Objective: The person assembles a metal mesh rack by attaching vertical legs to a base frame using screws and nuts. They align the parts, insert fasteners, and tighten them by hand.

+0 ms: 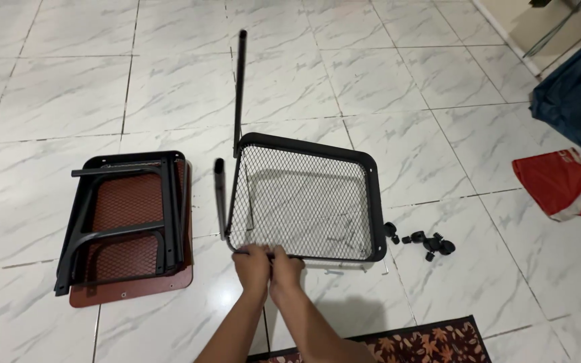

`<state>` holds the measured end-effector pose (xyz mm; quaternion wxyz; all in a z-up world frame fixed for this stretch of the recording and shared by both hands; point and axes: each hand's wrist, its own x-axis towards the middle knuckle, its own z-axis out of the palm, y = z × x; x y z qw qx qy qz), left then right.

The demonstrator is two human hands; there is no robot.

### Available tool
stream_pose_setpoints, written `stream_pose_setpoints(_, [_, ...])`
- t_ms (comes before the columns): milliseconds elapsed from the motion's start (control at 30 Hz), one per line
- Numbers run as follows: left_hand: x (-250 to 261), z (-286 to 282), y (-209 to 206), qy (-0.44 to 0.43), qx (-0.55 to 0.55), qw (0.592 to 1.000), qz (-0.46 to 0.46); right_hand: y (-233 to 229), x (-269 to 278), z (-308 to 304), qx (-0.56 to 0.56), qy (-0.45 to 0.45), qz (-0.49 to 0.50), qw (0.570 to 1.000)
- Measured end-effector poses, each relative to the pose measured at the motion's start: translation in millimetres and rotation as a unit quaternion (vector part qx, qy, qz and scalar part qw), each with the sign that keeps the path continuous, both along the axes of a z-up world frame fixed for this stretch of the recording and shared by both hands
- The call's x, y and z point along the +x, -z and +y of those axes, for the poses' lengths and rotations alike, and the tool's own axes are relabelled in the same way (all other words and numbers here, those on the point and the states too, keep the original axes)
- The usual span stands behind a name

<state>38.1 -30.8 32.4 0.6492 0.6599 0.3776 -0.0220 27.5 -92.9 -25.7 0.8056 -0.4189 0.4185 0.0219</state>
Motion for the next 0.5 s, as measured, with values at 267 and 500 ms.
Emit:
stream_pose_setpoints(267, [71.0, 61.5, -18.4, -0.010, -0.078, 0.995, -0.061, 15.8, -67.0, -91.0, -0.239, -0.390, -0.103, 0.883])
stream_pose_setpoints(500, [103.6, 115.8, -33.9, 0.076, -0.132, 0.988, 0.023, -62.0, -64.0, -227.9, 0.126, -0.004, -0.033, 0.991])
